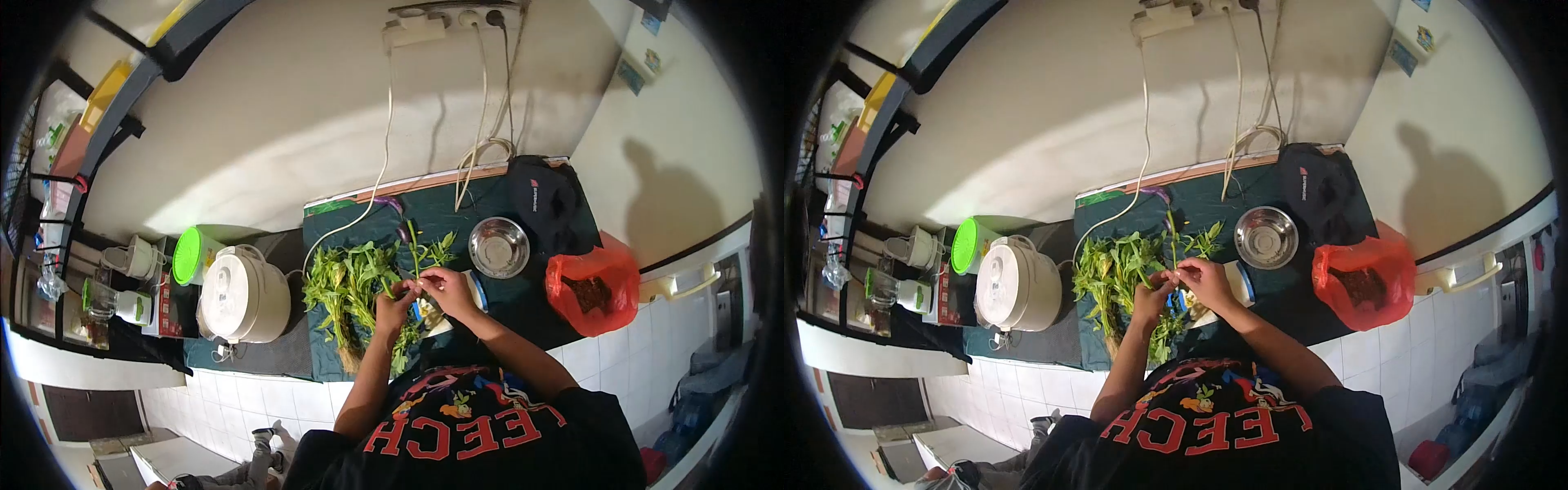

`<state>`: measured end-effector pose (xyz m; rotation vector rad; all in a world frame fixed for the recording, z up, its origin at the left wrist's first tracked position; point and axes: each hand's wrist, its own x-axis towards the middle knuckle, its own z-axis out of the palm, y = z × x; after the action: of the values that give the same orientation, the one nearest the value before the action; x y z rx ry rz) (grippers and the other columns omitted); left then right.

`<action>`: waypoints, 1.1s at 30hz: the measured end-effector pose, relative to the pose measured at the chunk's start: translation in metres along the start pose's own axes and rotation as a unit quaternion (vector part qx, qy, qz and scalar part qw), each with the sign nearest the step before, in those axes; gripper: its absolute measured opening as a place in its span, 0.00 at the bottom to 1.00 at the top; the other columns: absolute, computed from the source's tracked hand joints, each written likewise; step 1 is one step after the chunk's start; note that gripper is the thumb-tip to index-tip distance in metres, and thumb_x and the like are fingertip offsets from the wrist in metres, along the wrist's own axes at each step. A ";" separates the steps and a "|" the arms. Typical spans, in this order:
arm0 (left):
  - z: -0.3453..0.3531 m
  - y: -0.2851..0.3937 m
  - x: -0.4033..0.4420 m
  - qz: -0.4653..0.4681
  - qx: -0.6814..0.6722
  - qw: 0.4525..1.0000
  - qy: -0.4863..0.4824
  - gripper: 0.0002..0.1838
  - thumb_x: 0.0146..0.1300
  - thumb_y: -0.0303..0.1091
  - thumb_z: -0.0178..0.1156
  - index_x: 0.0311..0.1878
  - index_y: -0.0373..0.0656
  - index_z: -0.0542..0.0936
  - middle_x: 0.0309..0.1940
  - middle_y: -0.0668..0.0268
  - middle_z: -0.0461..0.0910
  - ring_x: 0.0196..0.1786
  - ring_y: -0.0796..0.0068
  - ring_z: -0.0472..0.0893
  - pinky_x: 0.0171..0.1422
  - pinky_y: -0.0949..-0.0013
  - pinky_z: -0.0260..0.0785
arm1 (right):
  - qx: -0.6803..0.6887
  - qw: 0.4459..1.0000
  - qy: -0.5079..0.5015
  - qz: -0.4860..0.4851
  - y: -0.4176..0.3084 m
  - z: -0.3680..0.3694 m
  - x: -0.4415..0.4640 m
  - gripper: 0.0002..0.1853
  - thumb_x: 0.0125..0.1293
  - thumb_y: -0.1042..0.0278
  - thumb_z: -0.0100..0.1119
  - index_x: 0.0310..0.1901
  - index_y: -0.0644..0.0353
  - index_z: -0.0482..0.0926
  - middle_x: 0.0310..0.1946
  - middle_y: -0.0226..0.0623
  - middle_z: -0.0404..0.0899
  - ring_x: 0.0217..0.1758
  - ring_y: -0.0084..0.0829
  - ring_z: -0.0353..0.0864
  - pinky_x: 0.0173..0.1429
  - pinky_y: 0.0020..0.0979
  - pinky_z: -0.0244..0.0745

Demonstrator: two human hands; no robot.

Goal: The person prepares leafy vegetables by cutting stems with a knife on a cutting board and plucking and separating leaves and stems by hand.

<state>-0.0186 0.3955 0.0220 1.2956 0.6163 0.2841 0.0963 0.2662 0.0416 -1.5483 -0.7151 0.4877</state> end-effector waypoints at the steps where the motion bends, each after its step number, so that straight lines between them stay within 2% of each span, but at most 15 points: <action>1: 0.002 0.003 0.001 0.001 0.035 0.999 -0.006 0.10 0.66 0.32 0.69 0.45 0.38 0.82 0.37 0.73 0.81 0.41 0.83 0.77 0.47 0.76 0.68 | -0.008 1.000 0.000 0.013 0.000 -0.003 0.001 0.10 0.68 0.69 0.66 0.45 0.67 0.83 0.39 0.38 0.87 0.37 0.22 0.86 0.42 0.26 0.80; 3: 0.005 0.020 -0.002 -0.010 0.073 0.997 -0.020 0.11 0.66 0.33 0.69 0.46 0.36 0.82 0.38 0.72 0.82 0.43 0.82 0.78 0.49 0.75 0.69 | -0.016 1.000 0.001 0.025 -0.003 -0.007 0.001 0.10 0.68 0.68 0.66 0.45 0.67 0.83 0.39 0.38 0.87 0.37 0.22 0.86 0.41 0.26 0.80; 6: 0.012 0.040 0.000 -0.004 0.064 0.997 0.030 0.13 0.66 0.33 0.68 0.47 0.34 0.81 0.39 0.71 0.82 0.43 0.81 0.78 0.48 0.76 0.69 | -0.126 0.991 0.019 -0.048 -0.018 -0.013 -0.003 0.08 0.66 0.70 0.65 0.43 0.65 0.84 0.37 0.42 0.86 0.35 0.35 0.86 0.39 0.32 0.79; 8: 0.009 0.042 0.006 0.041 0.063 0.997 0.015 0.13 0.65 0.35 0.69 0.44 0.33 0.82 0.36 0.71 0.82 0.39 0.81 0.78 0.45 0.76 0.69 | -0.162 0.983 -0.002 -0.091 -0.019 -0.012 -0.004 0.07 0.65 0.71 0.63 0.42 0.64 0.83 0.34 0.42 0.83 0.35 0.40 0.84 0.39 0.36 0.78; 10: 0.002 0.035 0.013 0.049 0.210 0.976 0.005 0.12 0.63 0.36 0.71 0.40 0.35 0.85 0.32 0.70 0.83 0.35 0.81 0.78 0.41 0.74 0.69 | -0.198 0.971 -0.023 -0.132 -0.022 -0.009 -0.006 0.07 0.64 0.71 0.62 0.40 0.64 0.82 0.31 0.42 0.81 0.35 0.45 0.82 0.38 0.40 0.77; 12: 0.005 0.033 0.012 0.084 0.228 0.970 0.026 0.12 0.61 0.37 0.72 0.37 0.36 0.86 0.28 0.69 0.84 0.32 0.82 0.77 0.38 0.72 0.70 | -0.233 0.964 -0.004 -0.131 -0.025 -0.003 -0.010 0.05 0.63 0.71 0.61 0.38 0.63 0.81 0.28 0.43 0.77 0.34 0.48 0.79 0.38 0.44 0.74; 16: 0.006 0.032 0.005 0.092 0.283 0.953 0.058 0.12 0.60 0.35 0.73 0.37 0.34 0.86 0.27 0.66 0.85 0.30 0.82 0.77 0.37 0.72 0.70 | -0.254 0.960 0.014 -0.119 -0.018 0.003 -0.014 0.05 0.61 0.70 0.63 0.34 0.62 0.80 0.28 0.42 0.78 0.33 0.47 0.80 0.37 0.44 0.74; 18: 0.003 0.022 0.006 0.077 0.276 0.955 0.072 0.16 0.56 0.41 0.76 0.38 0.37 0.87 0.31 0.59 0.88 0.32 0.76 0.83 0.40 0.68 0.74 | -0.226 0.968 0.015 -0.107 -0.015 0.002 -0.015 0.05 0.60 0.70 0.64 0.34 0.62 0.80 0.28 0.42 0.79 0.33 0.46 0.81 0.37 0.43 0.75; 20: -0.004 0.011 0.009 0.066 0.260 0.960 0.077 0.17 0.56 0.41 0.76 0.39 0.36 0.86 0.32 0.60 0.88 0.32 0.76 0.83 0.40 0.69 0.74 | -0.198 0.975 0.013 -0.098 -0.010 -0.002 -0.013 0.05 0.59 0.71 0.64 0.34 0.63 0.80 0.28 0.42 0.79 0.32 0.46 0.81 0.37 0.42 0.75; 22: -0.008 0.012 0.009 0.057 0.243 0.965 0.084 0.18 0.56 0.41 0.76 0.39 0.35 0.86 0.32 0.60 0.88 0.33 0.76 0.83 0.41 0.69 0.75 | -0.142 0.986 0.077 -0.048 0.001 -0.006 -0.003 0.04 0.60 0.73 0.65 0.35 0.63 0.82 0.29 0.43 0.82 0.31 0.43 0.83 0.37 0.39 0.75; 24: -0.010 0.016 0.006 0.056 0.216 0.968 0.115 0.19 0.57 0.40 0.76 0.42 0.33 0.86 0.33 0.59 0.88 0.34 0.77 0.83 0.43 0.69 0.75 | -0.158 0.982 0.098 -0.033 0.006 -0.014 0.010 0.05 0.62 0.74 0.64 0.39 0.63 0.83 0.31 0.43 0.83 0.32 0.41 0.84 0.37 0.37 0.76; 28: -0.007 0.040 0.000 0.007 0.173 0.983 0.057 0.16 0.65 0.38 0.70 0.45 0.31 0.85 0.34 0.63 0.87 0.38 0.78 0.82 0.46 0.71 0.75 | -0.161 0.982 0.084 -0.045 -0.002 -0.029 0.041 0.08 0.64 0.72 0.64 0.43 0.63 0.83 0.35 0.43 0.84 0.37 0.43 0.84 0.42 0.38 0.77; 31: -0.008 0.033 0.003 0.019 0.148 0.987 0.055 0.15 0.66 0.37 0.68 0.45 0.31 0.85 0.35 0.65 0.86 0.39 0.80 0.81 0.47 0.72 0.74 | -0.242 0.947 0.063 -0.201 0.002 -0.027 0.052 0.10 0.65 0.70 0.63 0.47 0.61 0.83 0.40 0.44 0.85 0.43 0.46 0.84 0.49 0.40 0.78; 32: -0.008 0.032 0.003 0.017 0.131 0.990 0.055 0.15 0.66 0.37 0.68 0.45 0.32 0.85 0.35 0.66 0.86 0.40 0.80 0.81 0.48 0.72 0.74 | -0.241 0.947 0.063 -0.201 0.005 -0.025 0.049 0.10 0.65 0.70 0.63 0.47 0.61 0.83 0.40 0.44 0.85 0.43 0.46 0.84 0.49 0.40 0.78; 33: -0.007 0.034 0.002 0.017 0.130 0.990 0.057 0.15 0.66 0.37 0.68 0.45 0.32 0.85 0.35 0.66 0.86 0.40 0.80 0.81 0.48 0.72 0.74 | -0.201 0.964 0.002 -0.173 0.005 -0.023 0.044 0.11 0.65 0.70 0.63 0.47 0.62 0.83 0.39 0.43 0.85 0.43 0.44 0.85 0.49 0.40 0.78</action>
<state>-0.0168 0.4115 0.0531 1.5496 0.7470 0.3154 0.1436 0.2799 0.0440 -1.7461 -1.1074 0.0767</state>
